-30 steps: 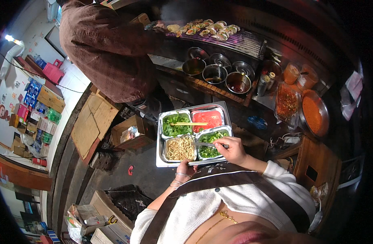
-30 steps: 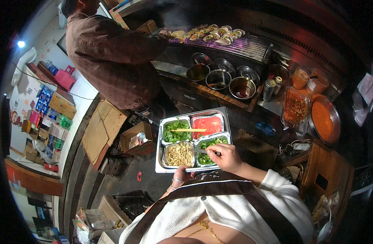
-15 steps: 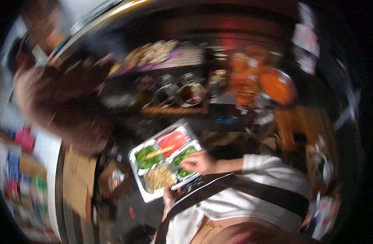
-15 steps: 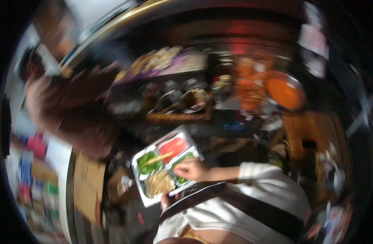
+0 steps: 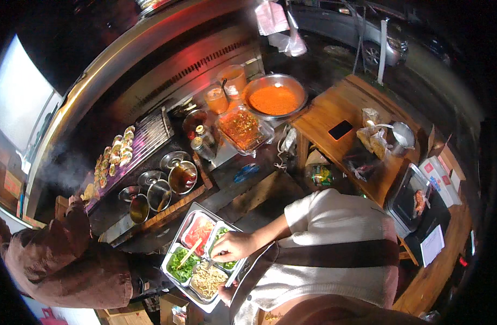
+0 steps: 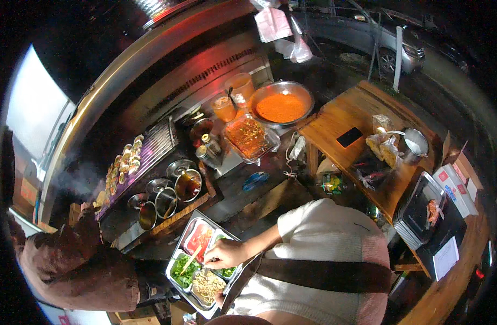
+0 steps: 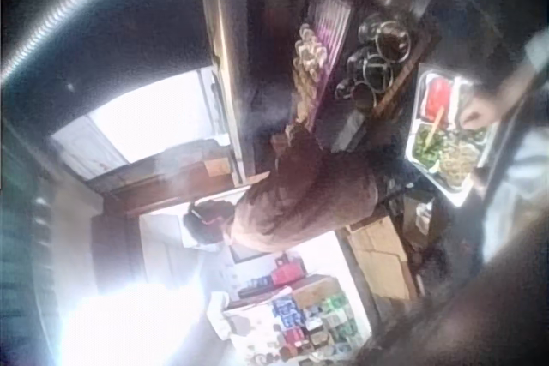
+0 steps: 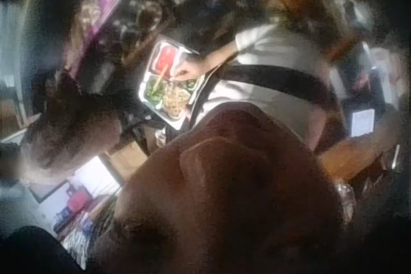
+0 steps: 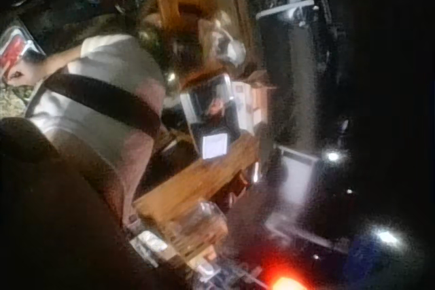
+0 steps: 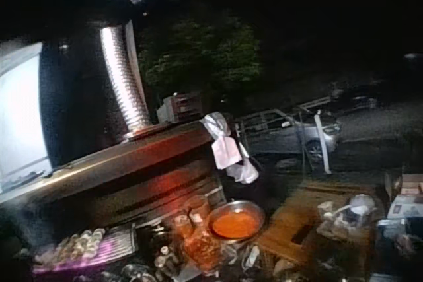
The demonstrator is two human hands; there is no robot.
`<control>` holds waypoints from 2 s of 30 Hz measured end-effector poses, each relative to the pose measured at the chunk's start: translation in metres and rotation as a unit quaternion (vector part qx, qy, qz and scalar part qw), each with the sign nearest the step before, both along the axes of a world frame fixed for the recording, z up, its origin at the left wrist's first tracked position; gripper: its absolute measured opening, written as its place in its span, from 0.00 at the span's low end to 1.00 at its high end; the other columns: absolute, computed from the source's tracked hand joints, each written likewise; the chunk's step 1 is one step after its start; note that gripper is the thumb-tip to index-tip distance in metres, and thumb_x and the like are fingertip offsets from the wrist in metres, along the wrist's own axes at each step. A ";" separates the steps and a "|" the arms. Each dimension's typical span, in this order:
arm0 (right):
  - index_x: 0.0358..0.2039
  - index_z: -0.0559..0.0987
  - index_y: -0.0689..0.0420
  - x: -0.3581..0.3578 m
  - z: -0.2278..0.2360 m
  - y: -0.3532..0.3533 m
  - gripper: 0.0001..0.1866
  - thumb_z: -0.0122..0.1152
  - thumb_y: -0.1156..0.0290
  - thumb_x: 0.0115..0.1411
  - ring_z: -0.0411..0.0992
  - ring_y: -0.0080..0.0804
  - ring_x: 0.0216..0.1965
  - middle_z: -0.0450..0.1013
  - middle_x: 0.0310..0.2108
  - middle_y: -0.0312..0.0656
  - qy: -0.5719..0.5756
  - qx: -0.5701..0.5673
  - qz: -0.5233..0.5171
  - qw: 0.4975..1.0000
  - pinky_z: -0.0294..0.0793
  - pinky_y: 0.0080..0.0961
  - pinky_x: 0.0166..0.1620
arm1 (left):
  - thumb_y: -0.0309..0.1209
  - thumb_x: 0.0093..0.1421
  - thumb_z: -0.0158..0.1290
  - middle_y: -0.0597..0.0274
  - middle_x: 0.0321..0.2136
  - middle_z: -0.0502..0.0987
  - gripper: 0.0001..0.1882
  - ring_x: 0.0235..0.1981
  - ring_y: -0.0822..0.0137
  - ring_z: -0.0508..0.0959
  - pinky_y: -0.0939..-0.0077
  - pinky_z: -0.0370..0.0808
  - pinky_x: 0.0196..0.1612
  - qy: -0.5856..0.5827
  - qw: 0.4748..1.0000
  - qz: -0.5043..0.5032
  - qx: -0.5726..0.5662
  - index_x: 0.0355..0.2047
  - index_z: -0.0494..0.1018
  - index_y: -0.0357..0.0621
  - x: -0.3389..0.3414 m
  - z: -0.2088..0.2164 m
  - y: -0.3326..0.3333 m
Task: The person assembles tacos by placing fillings from a compartmentalized tray into tortillas held in a plastic bag. They use chopsticks to add toppings and tongs to transfer the finished tacos into bags, then tie the bags closed.
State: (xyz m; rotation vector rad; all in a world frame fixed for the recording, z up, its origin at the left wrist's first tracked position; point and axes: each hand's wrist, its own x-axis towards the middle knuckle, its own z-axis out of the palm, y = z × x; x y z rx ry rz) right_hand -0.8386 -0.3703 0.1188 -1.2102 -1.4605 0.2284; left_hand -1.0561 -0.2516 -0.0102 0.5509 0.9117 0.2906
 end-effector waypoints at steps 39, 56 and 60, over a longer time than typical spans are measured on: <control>0.25 0.72 0.63 0.006 0.007 -0.048 0.06 0.52 0.73 0.52 0.68 0.36 0.22 0.69 0.20 0.43 0.017 -0.002 -0.066 0.998 0.65 0.27 0.25 | 0.33 0.46 0.46 0.54 0.19 0.72 0.10 0.20 0.62 0.71 0.74 0.70 0.27 -0.064 0.987 -0.144 -0.001 0.17 0.69 0.38 0.025 -0.059 0.028; 0.25 0.73 0.60 0.011 0.006 -0.047 0.06 0.52 0.72 0.52 0.68 0.37 0.22 0.68 0.19 0.42 0.012 0.024 -0.083 0.996 0.64 0.28 0.24 | 0.33 0.46 0.46 0.54 0.21 0.71 0.09 0.20 0.62 0.71 0.74 0.70 0.25 -0.023 0.985 -0.167 0.031 0.20 0.68 0.39 0.040 -0.059 0.030; 0.25 0.73 0.60 0.013 0.009 -0.051 0.06 0.52 0.72 0.52 0.68 0.37 0.22 0.69 0.19 0.42 0.014 0.039 -0.091 0.995 0.64 0.28 0.24 | 0.33 0.45 0.46 0.54 0.22 0.71 0.09 0.20 0.62 0.71 0.74 0.70 0.25 -0.018 0.982 -0.186 0.031 0.21 0.68 0.39 0.050 -0.057 0.031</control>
